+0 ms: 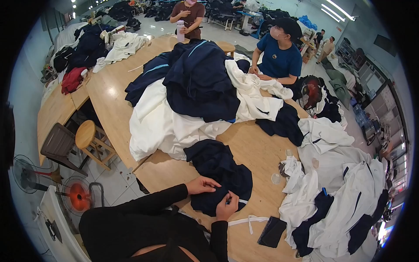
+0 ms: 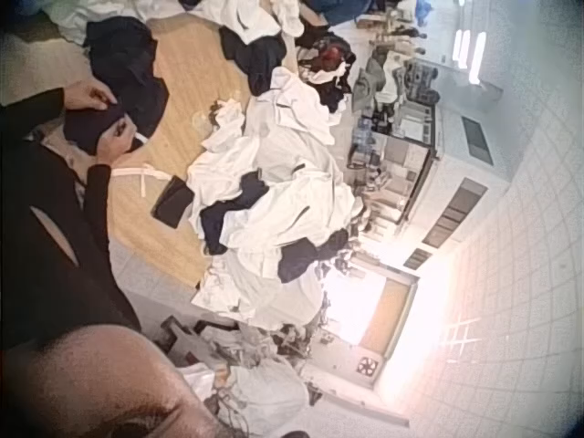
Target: Trimming excess threads from white and navy blue garments using thread snips.
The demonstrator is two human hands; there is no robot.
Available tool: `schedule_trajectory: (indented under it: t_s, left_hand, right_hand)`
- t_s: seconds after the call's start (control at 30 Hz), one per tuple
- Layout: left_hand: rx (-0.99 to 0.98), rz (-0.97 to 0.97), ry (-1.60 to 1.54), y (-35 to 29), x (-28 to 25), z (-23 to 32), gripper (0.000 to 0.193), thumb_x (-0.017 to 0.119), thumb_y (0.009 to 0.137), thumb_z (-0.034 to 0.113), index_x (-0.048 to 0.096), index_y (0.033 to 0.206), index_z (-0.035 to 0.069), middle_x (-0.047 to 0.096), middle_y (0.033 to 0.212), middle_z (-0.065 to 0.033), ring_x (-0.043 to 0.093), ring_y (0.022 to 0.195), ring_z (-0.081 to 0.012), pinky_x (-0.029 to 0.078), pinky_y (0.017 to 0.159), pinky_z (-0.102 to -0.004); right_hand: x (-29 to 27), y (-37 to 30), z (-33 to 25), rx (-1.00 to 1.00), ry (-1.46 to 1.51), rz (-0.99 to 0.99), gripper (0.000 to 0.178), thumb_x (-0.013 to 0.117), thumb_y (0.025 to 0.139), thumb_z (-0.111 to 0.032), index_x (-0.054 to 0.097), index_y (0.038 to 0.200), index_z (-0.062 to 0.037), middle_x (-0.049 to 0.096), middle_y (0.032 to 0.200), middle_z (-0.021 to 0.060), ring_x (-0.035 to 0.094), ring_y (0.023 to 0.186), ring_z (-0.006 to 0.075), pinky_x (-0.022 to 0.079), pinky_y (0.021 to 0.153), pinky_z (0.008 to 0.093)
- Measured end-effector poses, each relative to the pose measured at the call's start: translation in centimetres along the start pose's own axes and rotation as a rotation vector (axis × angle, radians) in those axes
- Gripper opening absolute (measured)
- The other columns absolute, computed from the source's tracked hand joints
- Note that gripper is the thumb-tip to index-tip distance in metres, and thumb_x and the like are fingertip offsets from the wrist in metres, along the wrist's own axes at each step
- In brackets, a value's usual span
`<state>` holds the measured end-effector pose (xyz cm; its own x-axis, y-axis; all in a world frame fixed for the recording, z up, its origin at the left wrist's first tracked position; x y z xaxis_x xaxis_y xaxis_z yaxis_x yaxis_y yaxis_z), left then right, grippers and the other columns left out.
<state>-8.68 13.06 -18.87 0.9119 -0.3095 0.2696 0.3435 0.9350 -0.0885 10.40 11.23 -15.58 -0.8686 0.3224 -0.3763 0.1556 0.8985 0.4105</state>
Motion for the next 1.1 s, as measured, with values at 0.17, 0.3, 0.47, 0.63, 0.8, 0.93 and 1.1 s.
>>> schedule_trajectory:
  t_s: [0.17, 0.3, 0.47, 0.63, 0.8, 0.93, 1.1]
  left_hand:
    - [0.003, 0.001, -0.023, 0.02, -0.12, -0.36, 0.035, 0.077, 0.101, 0.007, 0.076, 0.135, 0.010, 0.069, 0.105, 0.0072, 0.057, 0.092, -0.0009, 0.048, 0.086, -0.0193]
    - [-0.008, 0.006, -0.019, 0.05, -0.17, -0.55, 0.035, 0.077, 0.101, 0.007, 0.076, 0.136, 0.010, 0.071, 0.107, 0.0066, 0.058, 0.095, -0.0014, 0.049, 0.088, -0.0200]
    - [-0.011, -0.005, -0.008, 0.10, -0.02, -0.42, 0.036, 0.077, 0.101, 0.008, 0.075, 0.136, 0.010, 0.071, 0.108, 0.0064, 0.059, 0.096, -0.0018, 0.049, 0.089, -0.0205]
    - [0.023, -0.007, 0.006, 0.11, -0.32, -0.53, 0.035, 0.076, 0.101, 0.004, 0.074, 0.135, 0.007, 0.077, 0.118, 0.0013, 0.065, 0.098, -0.0021, 0.053, 0.089, -0.0211]
    - [0.004, -0.007, -0.007, 0.12, -0.01, -0.29, 0.035, 0.076, 0.101, 0.006, 0.075, 0.135, 0.008, 0.074, 0.113, 0.0035, 0.062, 0.096, -0.0020, 0.051, 0.088, -0.0205]
    - [-0.014, -0.002, -0.038, 0.04, 0.00, -0.25, 0.035, 0.077, 0.101, 0.008, 0.075, 0.136, 0.010, 0.071, 0.106, 0.0065, 0.058, 0.094, -0.0015, 0.049, 0.087, -0.0199]
    - [-0.015, 0.001, -0.026, -0.02, -0.05, -0.20, 0.035, 0.077, 0.101, 0.008, 0.075, 0.136, 0.009, 0.071, 0.107, 0.0064, 0.059, 0.093, -0.0010, 0.049, 0.087, -0.0195]
  right_hand:
    - [-0.03, -0.17, 0.14, 0.076, 0.000, -0.046, 0.013, 0.065, 0.097, 0.004, 0.072, 0.108, 0.0024, 0.070, 0.100, 0.0160, 0.068, 0.085, 0.0300, 0.052, 0.074, 0.0352]
    - [0.01, -0.12, 0.04, 0.064, -0.004, -0.039, 0.013, 0.065, 0.097, 0.004, 0.072, 0.108, 0.0026, 0.069, 0.100, 0.0157, 0.067, 0.084, 0.0291, 0.052, 0.074, 0.0347]
    - [-0.15, -0.10, 0.07, 0.060, -0.006, -0.036, 0.013, 0.065, 0.097, 0.004, 0.072, 0.108, 0.0027, 0.069, 0.099, 0.0153, 0.065, 0.081, 0.0282, 0.051, 0.073, 0.0346]
    - [0.01, 0.00, -0.24, 0.057, 0.008, -0.036, 0.013, 0.065, 0.097, 0.005, 0.071, 0.108, 0.0028, 0.069, 0.099, 0.0151, 0.065, 0.081, 0.0275, 0.051, 0.072, 0.0341]
    - [-0.18, 0.01, -0.04, 0.031, -0.011, -0.032, 0.013, 0.065, 0.097, 0.005, 0.071, 0.108, 0.0028, 0.069, 0.099, 0.0149, 0.066, 0.082, 0.0272, 0.051, 0.071, 0.0335]
    - [-0.07, -0.02, -0.01, 0.048, 0.006, -0.032, 0.013, 0.065, 0.096, 0.005, 0.071, 0.108, 0.0030, 0.069, 0.099, 0.0153, 0.066, 0.082, 0.0278, 0.051, 0.072, 0.0339]
    - [-0.02, -0.09, 0.04, 0.073, 0.001, -0.044, 0.013, 0.065, 0.096, 0.005, 0.071, 0.108, 0.0030, 0.069, 0.099, 0.0158, 0.067, 0.083, 0.0287, 0.052, 0.073, 0.0344]
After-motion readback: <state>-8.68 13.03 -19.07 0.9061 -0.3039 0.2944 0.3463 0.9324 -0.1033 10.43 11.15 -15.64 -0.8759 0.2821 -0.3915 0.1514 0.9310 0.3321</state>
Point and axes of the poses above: each hand's wrist, its own y-axis towards the middle knuckle, its own x-axis out of the palm, z = x × y, the point moved 6 cm from there along y, towards the middle knuckle
